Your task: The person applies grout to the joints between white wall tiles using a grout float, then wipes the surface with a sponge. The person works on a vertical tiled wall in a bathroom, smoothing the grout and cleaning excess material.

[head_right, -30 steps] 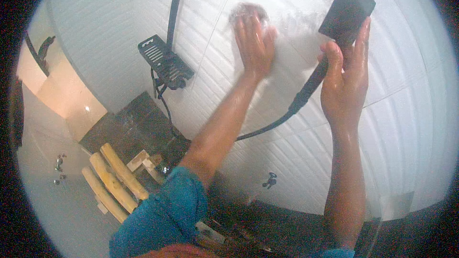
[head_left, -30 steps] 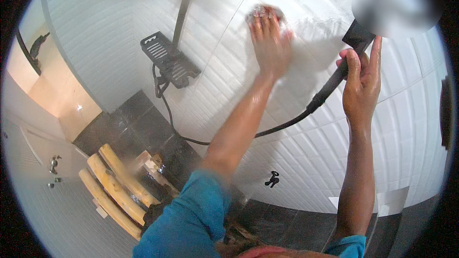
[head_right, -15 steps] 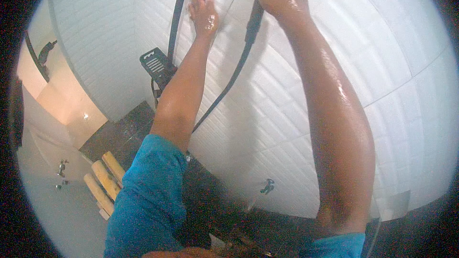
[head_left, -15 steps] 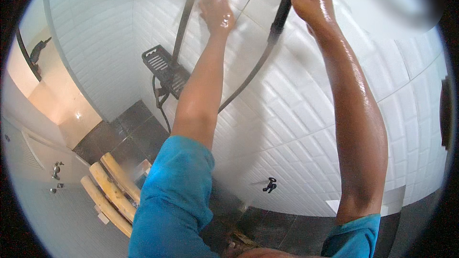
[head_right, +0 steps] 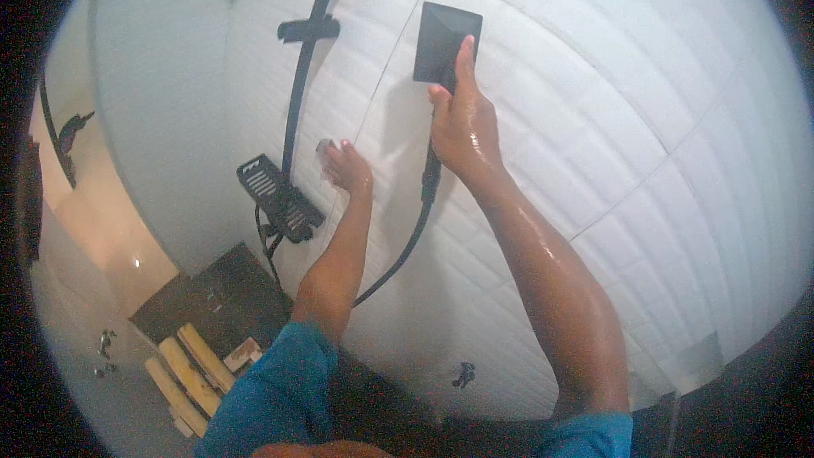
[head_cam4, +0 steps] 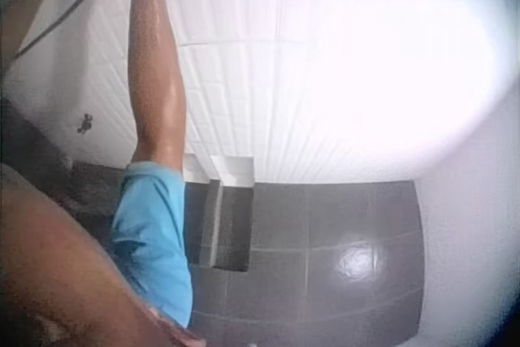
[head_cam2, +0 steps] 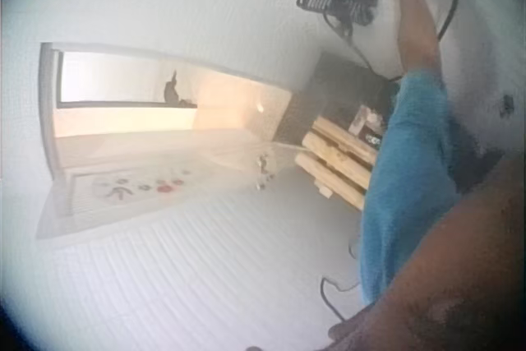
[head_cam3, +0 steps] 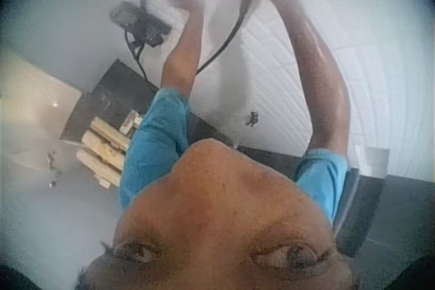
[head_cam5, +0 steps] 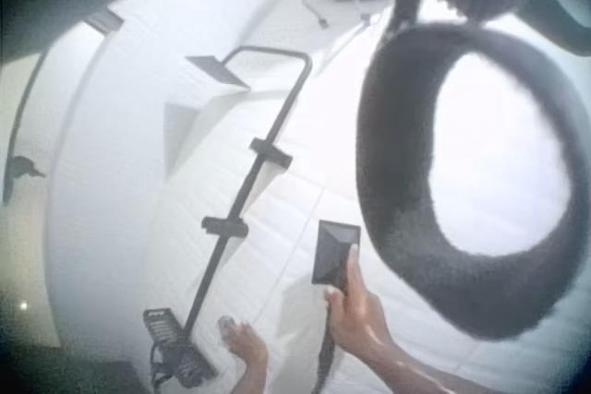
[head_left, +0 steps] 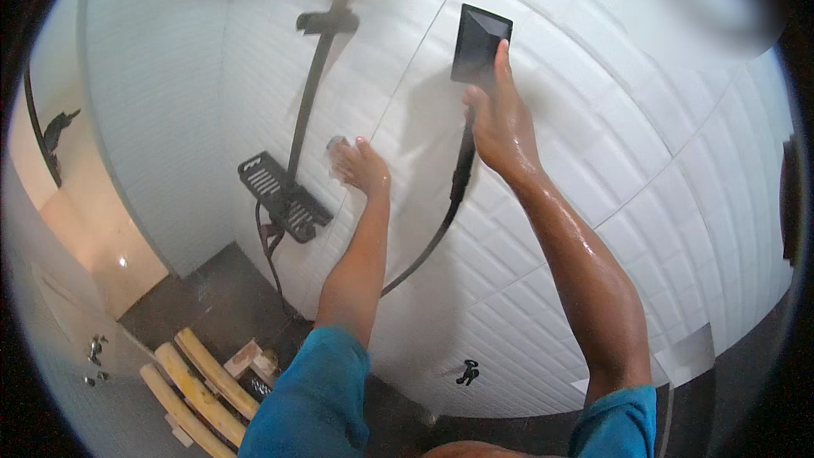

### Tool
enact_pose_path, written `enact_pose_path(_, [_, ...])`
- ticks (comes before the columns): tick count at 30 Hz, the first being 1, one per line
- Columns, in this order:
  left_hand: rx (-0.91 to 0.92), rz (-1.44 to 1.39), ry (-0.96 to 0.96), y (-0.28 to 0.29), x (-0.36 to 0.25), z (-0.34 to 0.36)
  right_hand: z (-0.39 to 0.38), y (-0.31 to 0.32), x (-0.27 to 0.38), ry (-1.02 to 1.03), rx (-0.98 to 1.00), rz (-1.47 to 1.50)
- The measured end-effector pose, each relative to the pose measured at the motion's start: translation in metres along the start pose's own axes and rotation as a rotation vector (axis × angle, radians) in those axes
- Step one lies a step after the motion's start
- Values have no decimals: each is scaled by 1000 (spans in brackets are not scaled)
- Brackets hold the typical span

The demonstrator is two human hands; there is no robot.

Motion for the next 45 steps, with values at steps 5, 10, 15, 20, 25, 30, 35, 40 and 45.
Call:
enact_pose_path(5, [-122,1,-762,8,-106,-31,52,18,20,153,-185,-11])
enact_pose_path(10, [10,-50,-781,25,-61,-13,68,46,28,187,-248,-10])
enact_pose_path(15, [424,75,-411,69,67,-12,0,87,13,67,-240,22])
enact_pose_path(20, [679,-210,-662,109,46,-67,-101,110,-13,-258,-191,149])
enact_pose_path(25, [807,-114,-1204,128,-65,-224,-167,107,-18,-321,-191,243])
enact_pose_path(30, [1099,-147,-774,145,-115,-290,-188,116,-7,-161,-249,-96])
enact_pose_path(35, [1362,-206,-622,148,-150,-274,-213,134,-19,-356,-495,308])
enact_pose_path(40, [1499,-93,-691,154,-160,-284,-256,105,-31,-775,-120,1425])
enact_pose_path(45, [1404,159,-819,153,-153,-308,-308,104,-50,-842,-238,1611])
Point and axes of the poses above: each hand's wrist, its own z-axis towards the middle knuckle, its own y-axis out of the back of the hand, x = y × z, the point moved 4 cm from there along z, towards the middle knuckle, and after that the axes turned 11 degrees about z, right-handed, at the moved point
